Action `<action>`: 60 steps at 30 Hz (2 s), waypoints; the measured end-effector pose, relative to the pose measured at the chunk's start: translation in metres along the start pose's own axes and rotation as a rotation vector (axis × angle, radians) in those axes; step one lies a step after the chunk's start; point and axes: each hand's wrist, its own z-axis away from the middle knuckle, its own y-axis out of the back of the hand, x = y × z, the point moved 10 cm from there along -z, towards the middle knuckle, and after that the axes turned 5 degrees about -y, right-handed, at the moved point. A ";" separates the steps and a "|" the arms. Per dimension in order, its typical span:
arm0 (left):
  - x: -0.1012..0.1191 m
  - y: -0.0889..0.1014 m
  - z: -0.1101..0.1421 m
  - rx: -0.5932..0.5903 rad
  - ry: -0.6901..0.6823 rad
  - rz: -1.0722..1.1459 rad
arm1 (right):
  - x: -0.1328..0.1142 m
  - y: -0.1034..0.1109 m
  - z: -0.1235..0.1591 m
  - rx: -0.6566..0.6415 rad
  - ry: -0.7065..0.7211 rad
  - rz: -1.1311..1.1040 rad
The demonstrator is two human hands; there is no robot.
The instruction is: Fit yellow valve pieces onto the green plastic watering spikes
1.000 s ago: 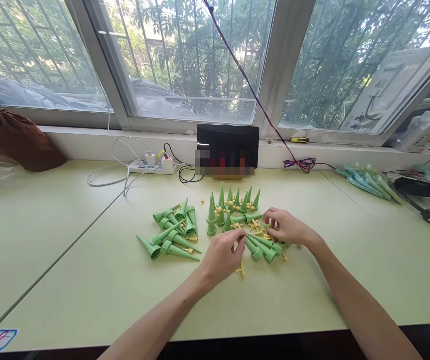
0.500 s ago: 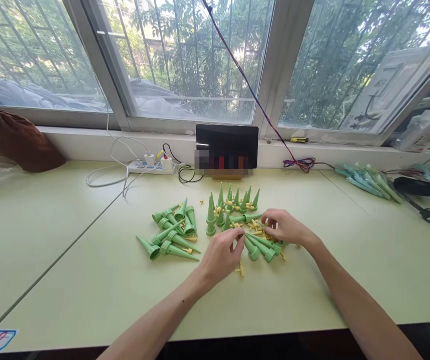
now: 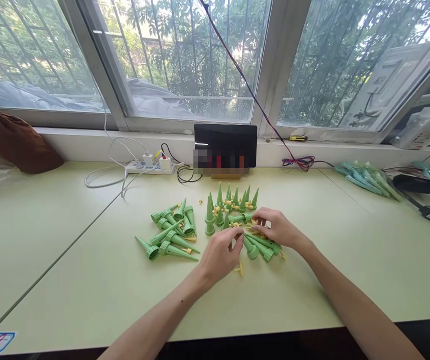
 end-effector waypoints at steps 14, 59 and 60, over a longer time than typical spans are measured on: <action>0.000 0.006 0.001 0.061 -0.006 0.016 | 0.016 0.007 0.004 -0.084 -0.115 0.142; -0.003 0.022 0.000 0.178 -0.004 0.013 | -0.012 0.005 0.005 -0.014 -0.003 0.096; -0.003 0.023 0.000 0.185 -0.009 0.000 | -0.016 0.004 0.005 0.002 0.008 0.078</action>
